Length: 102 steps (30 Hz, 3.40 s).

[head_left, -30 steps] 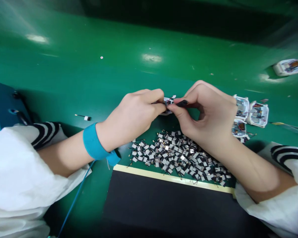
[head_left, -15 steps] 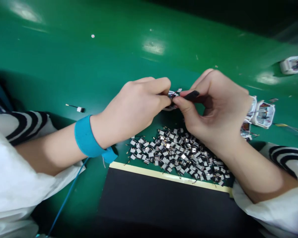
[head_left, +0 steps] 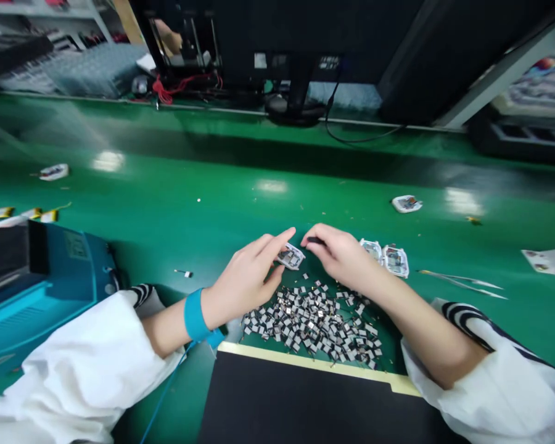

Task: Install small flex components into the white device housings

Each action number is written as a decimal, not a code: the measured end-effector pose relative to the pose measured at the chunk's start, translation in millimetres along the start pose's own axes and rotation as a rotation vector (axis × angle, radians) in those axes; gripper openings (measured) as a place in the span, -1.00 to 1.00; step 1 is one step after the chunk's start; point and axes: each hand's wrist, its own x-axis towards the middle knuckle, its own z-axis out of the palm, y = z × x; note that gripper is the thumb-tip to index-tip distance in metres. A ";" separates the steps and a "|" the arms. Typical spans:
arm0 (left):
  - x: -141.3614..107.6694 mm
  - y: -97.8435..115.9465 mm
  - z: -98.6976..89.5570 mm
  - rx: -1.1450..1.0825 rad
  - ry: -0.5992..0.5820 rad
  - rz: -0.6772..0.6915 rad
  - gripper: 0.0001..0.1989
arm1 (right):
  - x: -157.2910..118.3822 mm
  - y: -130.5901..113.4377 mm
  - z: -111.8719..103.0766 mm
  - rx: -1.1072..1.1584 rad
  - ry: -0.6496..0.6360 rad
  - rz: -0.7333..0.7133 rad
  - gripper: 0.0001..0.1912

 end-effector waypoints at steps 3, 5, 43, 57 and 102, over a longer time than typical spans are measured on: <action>4.7 -13.1 3.0 -0.042 0.008 0.029 -0.32 | -1.1 -3.4 8.7 -0.062 -0.058 -0.029 -0.94; 7.7 -22.2 7.3 -0.064 -0.071 0.063 -0.26 | -2.8 -8.2 14.4 -0.168 -0.045 -0.087 -0.86; 4.2 -21.7 16.1 -0.562 0.054 -0.063 -0.32 | -6.9 -19.2 25.1 -0.206 0.153 -0.310 -0.81; 5.0 -24.8 15.5 -0.644 0.030 -0.165 -0.35 | -1.5 -12.1 35.0 0.197 0.193 -0.079 -0.94; 33.3 -59.2 1.0 -0.300 0.235 -0.151 -0.57 | 12.8 60.9 -62.6 -0.482 -0.033 -0.008 -0.52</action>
